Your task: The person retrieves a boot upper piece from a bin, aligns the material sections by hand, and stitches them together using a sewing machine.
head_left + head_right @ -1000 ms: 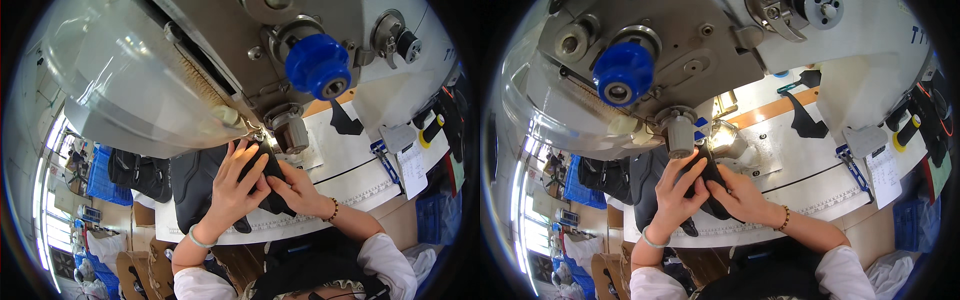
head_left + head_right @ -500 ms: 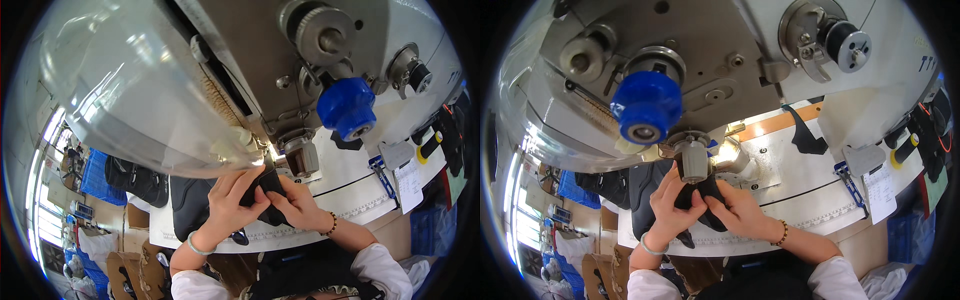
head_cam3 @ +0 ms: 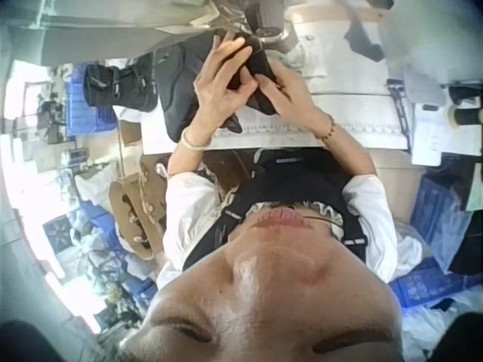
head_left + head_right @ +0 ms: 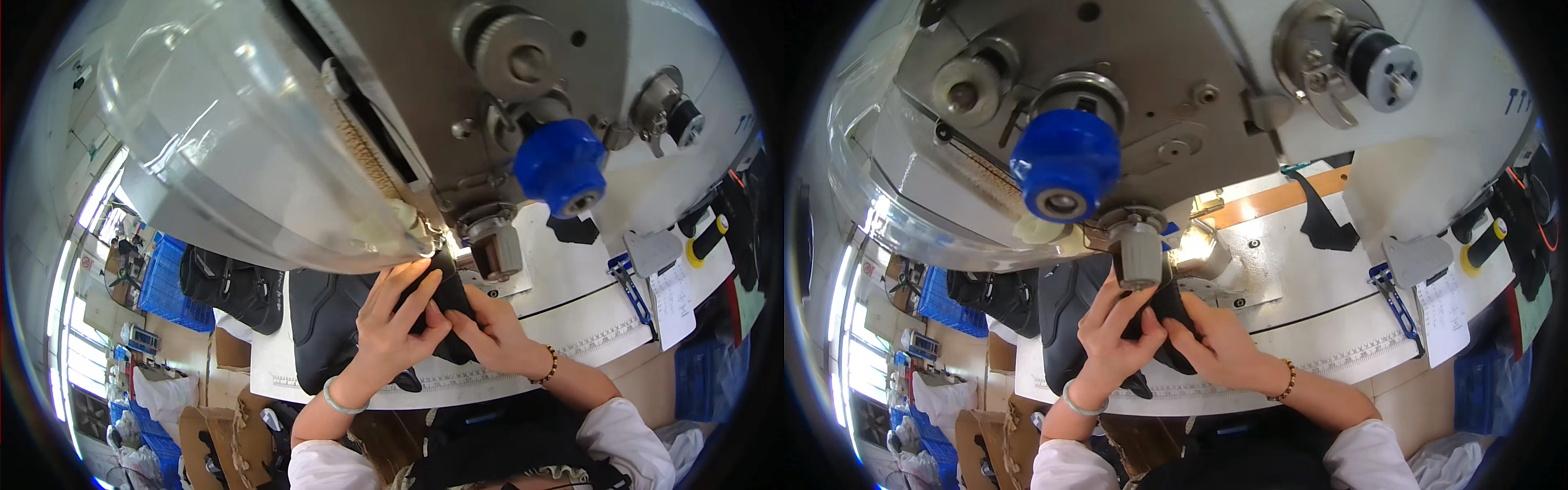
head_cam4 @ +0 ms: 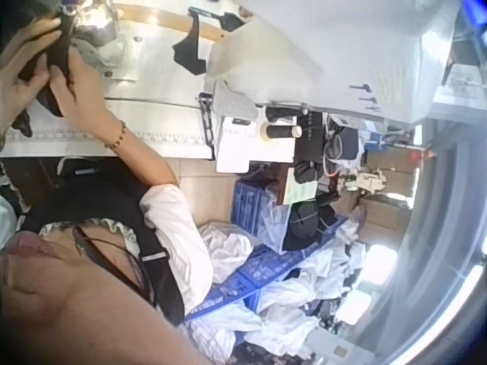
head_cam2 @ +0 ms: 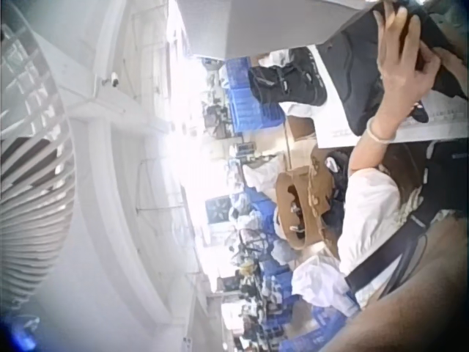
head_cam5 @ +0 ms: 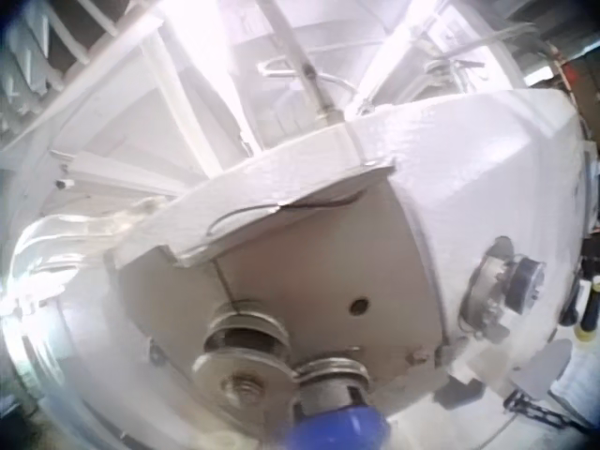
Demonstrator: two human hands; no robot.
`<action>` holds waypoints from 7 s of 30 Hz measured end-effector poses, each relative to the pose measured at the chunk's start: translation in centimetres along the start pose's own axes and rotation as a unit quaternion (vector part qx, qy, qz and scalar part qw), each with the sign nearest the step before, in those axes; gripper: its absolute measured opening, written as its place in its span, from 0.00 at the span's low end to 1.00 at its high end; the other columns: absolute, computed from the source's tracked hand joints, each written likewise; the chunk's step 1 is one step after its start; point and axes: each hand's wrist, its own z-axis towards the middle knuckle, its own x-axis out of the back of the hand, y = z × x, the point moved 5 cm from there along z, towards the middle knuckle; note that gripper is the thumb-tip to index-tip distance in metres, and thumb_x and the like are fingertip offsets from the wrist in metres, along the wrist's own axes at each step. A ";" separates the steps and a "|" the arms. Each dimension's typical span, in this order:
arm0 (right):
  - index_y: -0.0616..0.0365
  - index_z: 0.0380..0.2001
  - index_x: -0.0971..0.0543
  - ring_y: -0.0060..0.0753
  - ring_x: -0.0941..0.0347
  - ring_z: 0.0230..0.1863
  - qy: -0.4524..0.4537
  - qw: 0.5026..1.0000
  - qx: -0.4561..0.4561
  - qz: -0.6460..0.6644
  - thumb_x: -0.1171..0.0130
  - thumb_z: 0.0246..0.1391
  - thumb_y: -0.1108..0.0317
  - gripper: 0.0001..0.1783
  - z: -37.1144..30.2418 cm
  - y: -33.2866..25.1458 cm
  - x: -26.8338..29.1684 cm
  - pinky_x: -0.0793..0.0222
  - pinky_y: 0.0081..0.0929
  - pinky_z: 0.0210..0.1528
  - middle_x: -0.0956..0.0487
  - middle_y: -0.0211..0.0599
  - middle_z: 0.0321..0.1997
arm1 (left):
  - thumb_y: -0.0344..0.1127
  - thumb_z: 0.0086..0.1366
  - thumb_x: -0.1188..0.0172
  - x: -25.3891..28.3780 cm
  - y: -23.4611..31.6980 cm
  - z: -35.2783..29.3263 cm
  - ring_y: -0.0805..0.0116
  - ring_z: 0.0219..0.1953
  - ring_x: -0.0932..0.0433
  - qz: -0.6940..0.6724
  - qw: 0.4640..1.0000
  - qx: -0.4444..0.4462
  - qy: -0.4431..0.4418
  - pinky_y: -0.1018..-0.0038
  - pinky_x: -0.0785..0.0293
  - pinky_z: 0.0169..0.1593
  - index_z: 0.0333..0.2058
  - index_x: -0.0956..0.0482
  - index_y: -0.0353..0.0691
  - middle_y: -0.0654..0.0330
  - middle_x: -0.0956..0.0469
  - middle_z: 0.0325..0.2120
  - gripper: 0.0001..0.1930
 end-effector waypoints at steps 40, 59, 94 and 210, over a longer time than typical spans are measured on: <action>0.62 0.41 0.29 0.13 0.40 0.24 0.070 0.994 -0.023 0.077 0.52 0.55 0.72 0.11 0.9 1.6 -0.4 0.42 0.14 0.25 0.29 0.27 0.26 | 0.20 0.35 0.43 -0.3 -1.6 0.5 0.55 0.34 0.24 -0.018 0.999 0.008 0.041 0.69 0.26 0.38 0.32 0.23 0.37 0.55 0.26 0.32 0.19; 0.64 0.34 0.24 0.06 0.45 0.20 0.108 0.982 -0.115 0.102 0.49 0.55 0.68 0.10 1.2 0.8 0.0 0.51 0.12 0.18 0.32 0.19 0.17 | 0.22 0.47 0.46 0.9 -1.9 0.7 0.56 0.36 0.23 -0.017 0.998 0.059 -0.023 0.71 0.28 0.42 0.30 0.26 0.32 0.49 0.25 0.35 0.09; 0.64 0.14 0.31 0.34 0.42 0.08 0.062 0.962 -0.020 -0.265 0.50 0.55 0.53 0.25 2.4 -2.8 3.6 0.50 0.28 0.14 0.38 0.42 0.06 | 0.27 0.43 0.43 6.5 -1.1 -16.1 0.58 0.31 0.22 -0.470 0.655 0.512 0.296 0.70 0.24 0.37 0.43 0.33 0.22 0.46 0.25 0.33 0.25; 0.63 0.37 0.37 0.17 0.36 0.33 -0.003 0.970 -0.155 -0.188 0.33 0.39 0.64 0.27 5.8 -4.2 8.9 0.40 0.14 0.38 0.25 0.35 0.29 | 0.34 0.66 0.57 9.8 -3.1 -8.2 0.80 0.16 0.37 -0.030 0.909 0.379 0.168 0.83 0.43 0.20 0.20 0.34 0.33 0.63 0.32 0.15 0.16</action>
